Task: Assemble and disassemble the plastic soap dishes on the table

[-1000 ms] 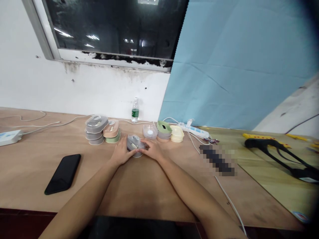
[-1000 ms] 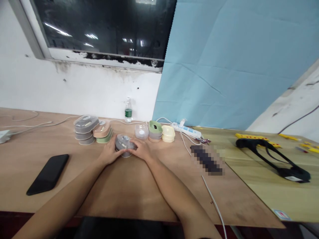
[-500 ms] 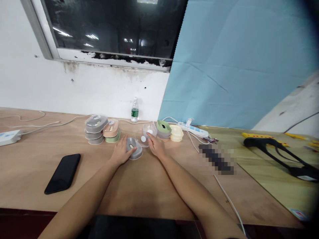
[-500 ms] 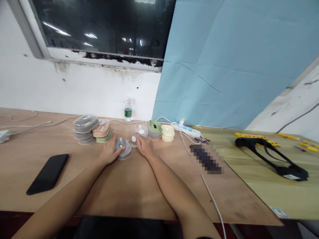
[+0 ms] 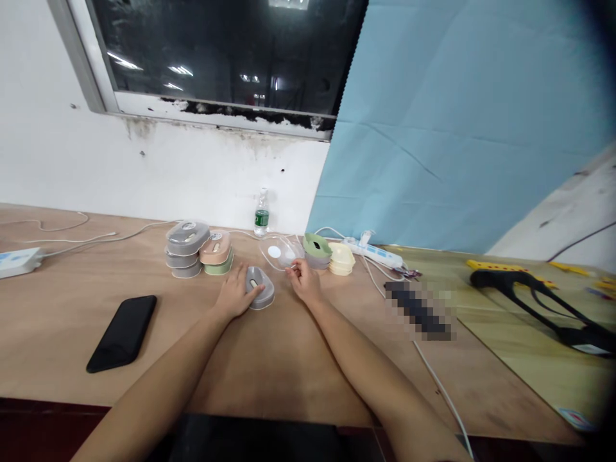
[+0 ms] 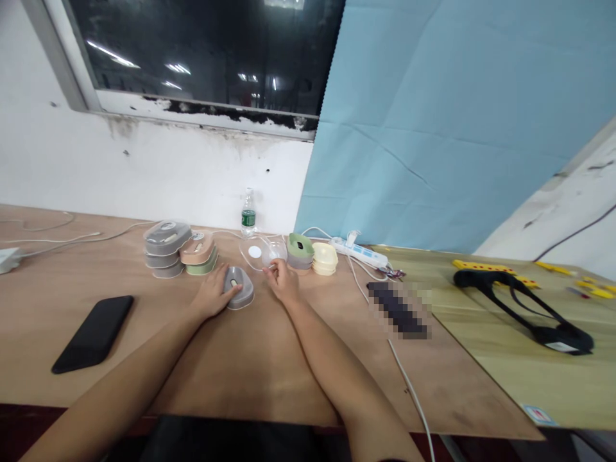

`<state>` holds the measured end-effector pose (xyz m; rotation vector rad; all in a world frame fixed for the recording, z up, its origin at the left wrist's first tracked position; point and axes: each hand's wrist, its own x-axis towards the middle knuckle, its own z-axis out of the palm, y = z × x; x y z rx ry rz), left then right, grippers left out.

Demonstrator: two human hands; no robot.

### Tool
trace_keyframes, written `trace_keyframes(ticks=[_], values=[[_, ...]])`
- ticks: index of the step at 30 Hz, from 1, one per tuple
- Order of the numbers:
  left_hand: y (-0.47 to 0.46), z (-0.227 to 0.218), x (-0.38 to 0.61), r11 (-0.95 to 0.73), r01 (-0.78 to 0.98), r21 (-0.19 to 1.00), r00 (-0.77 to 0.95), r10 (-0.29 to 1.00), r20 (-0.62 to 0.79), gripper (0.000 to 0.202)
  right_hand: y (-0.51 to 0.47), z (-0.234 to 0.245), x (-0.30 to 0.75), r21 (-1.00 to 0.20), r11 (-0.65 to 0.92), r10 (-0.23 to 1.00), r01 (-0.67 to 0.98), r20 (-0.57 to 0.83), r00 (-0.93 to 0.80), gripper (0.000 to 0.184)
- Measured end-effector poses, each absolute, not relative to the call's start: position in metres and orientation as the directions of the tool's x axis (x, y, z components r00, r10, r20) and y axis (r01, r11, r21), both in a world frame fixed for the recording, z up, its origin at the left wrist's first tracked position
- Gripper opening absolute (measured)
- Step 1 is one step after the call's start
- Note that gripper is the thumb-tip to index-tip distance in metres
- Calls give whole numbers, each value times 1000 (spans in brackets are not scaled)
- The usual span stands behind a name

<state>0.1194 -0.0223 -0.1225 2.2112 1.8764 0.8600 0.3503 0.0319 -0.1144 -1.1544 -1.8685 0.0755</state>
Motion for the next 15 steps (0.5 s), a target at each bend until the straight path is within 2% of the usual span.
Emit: trace_keyframes(ticks=[15], values=[[-23,-120,119,-231,871,433,98,947,307,75,49,-122,356,-590,456,805,666,593,-26,32]])
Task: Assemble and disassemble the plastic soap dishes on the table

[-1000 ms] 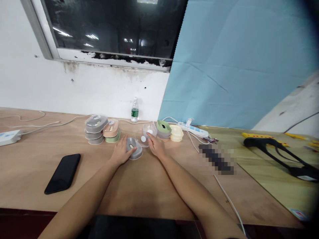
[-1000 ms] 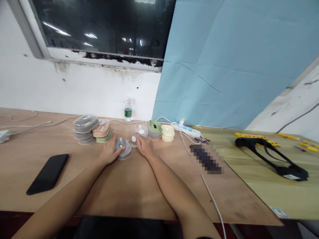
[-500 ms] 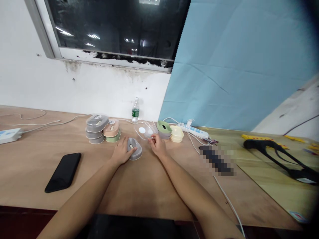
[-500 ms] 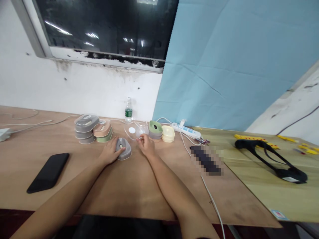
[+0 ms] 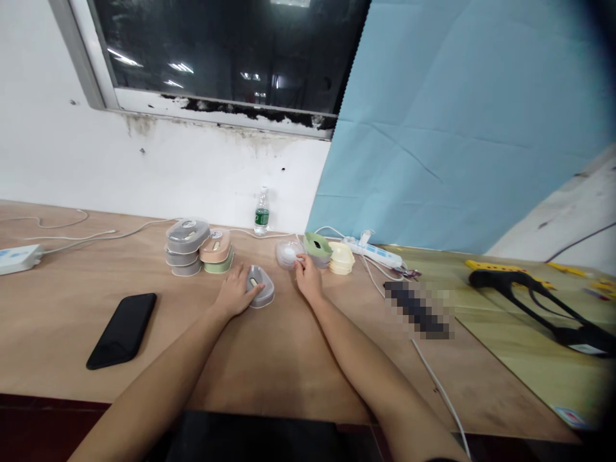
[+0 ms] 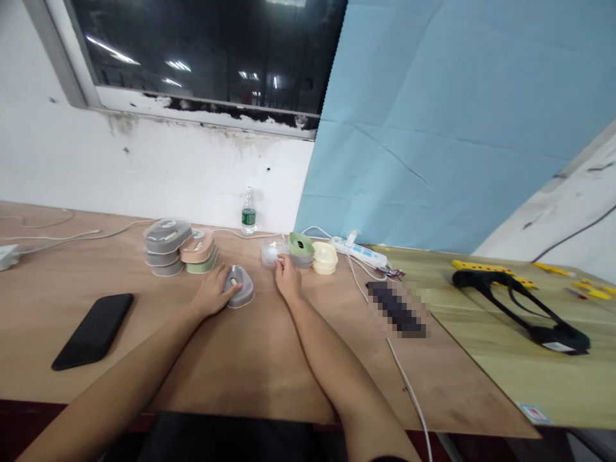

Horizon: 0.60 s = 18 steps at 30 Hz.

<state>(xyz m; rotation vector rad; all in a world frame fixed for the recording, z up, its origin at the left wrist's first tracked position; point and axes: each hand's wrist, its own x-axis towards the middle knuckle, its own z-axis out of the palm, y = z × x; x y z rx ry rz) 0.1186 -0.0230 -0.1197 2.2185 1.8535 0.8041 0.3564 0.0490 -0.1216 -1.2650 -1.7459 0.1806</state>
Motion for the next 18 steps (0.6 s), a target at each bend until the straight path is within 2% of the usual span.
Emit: trace_keyframes(ticks=[5,18], values=[[-24,-118,119,-236,868,437,100,945,311,70,55,-124,360,-611,438,809,659,588,8,32],[-21,-121,117,-256,885,389,131,938,319,63,55,-124,360,-517,419,810,747,584,-50,38]])
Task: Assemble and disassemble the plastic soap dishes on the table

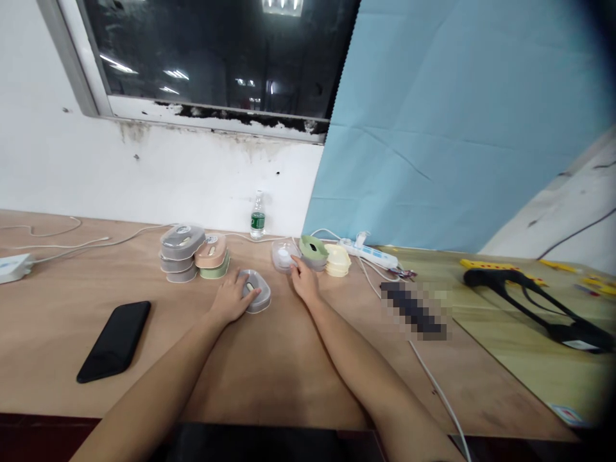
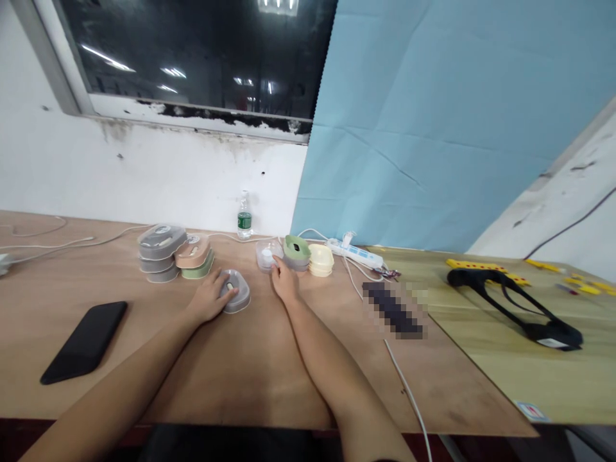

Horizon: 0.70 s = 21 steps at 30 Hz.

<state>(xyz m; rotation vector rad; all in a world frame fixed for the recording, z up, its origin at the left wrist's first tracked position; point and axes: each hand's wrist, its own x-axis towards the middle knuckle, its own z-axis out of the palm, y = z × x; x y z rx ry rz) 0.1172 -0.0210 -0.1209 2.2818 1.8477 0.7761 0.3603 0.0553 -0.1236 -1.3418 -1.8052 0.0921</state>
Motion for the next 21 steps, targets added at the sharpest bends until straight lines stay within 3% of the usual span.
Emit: trace_keyframes(ticks=[4,9,12,16,21], values=[[-23,-118,118,-251,880,402,131,944,302,63,53,-121,358,-472,390,815,791,576,-59,41],[-24,-116,119,-264,873,410,128,936,329,62,43,-118,353,-402,494,734,771,668,-123,40],[-25,-114,120,-287,860,422,133,924,358,59,32,-115,348,-334,600,709,727,642,-290,41],[-27,-110,121,-318,842,436,143,911,388,55,18,-107,341,-242,781,605,575,519,-604,58],[-30,-108,122,-298,832,469,116,918,378,57,14,-101,337,-166,848,517,503,471,-715,71]])
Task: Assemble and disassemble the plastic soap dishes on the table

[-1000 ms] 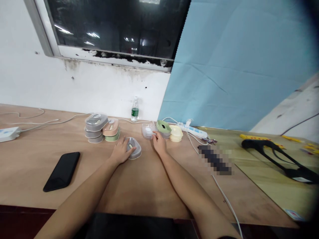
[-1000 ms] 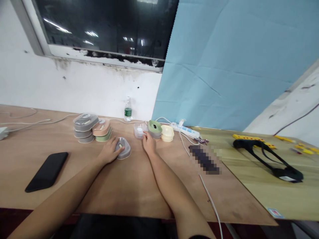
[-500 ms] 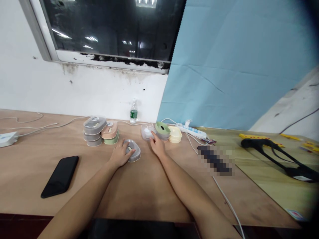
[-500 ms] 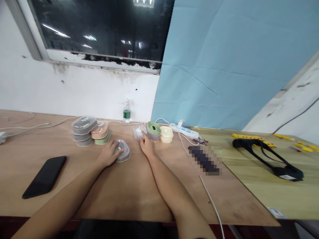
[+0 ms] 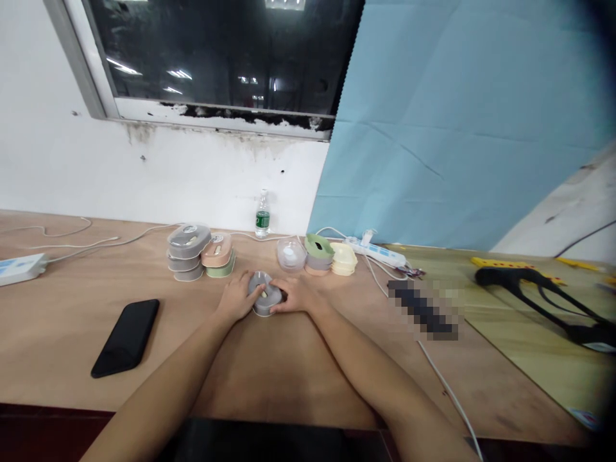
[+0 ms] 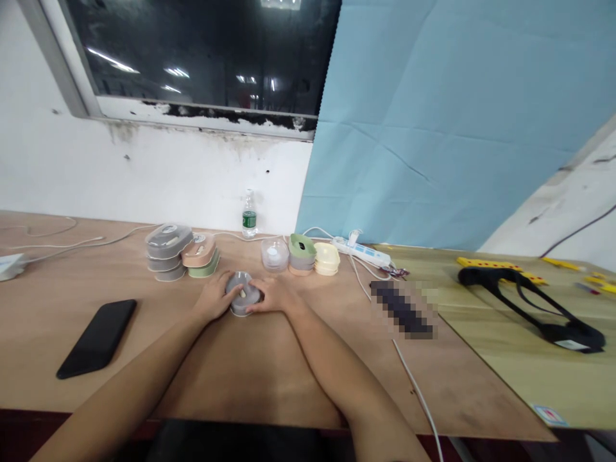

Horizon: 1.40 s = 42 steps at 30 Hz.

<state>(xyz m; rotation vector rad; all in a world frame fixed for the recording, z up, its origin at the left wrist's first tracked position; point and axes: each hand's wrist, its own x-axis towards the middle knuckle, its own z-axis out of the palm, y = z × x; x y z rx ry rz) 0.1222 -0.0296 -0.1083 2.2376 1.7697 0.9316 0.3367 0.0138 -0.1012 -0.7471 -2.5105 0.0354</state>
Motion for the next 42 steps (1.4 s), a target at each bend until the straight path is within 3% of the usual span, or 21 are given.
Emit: trace_keyframes(ticks=[3,9,27,31,38,42], values=[[-30,-109,122,-273,820,503,106,936,336,62,15,-104,336,-139,859,495,493,473,-729,69],[-30,-108,119,-343,779,524,157,917,367,77,21,-108,345,-161,839,508,520,574,-642,48],[-34,-105,124,-467,739,486,211,845,491,102,24,-111,352,-276,810,552,518,658,-513,48],[-33,-108,125,-487,724,489,215,832,511,95,25,-112,353,-278,823,532,496,686,-498,49],[-28,-111,121,-530,672,517,184,796,577,51,25,-112,352,-275,840,509,469,701,-500,45],[-28,-109,120,-551,638,538,146,772,619,55,25,-111,352,-292,842,507,453,716,-481,46]])
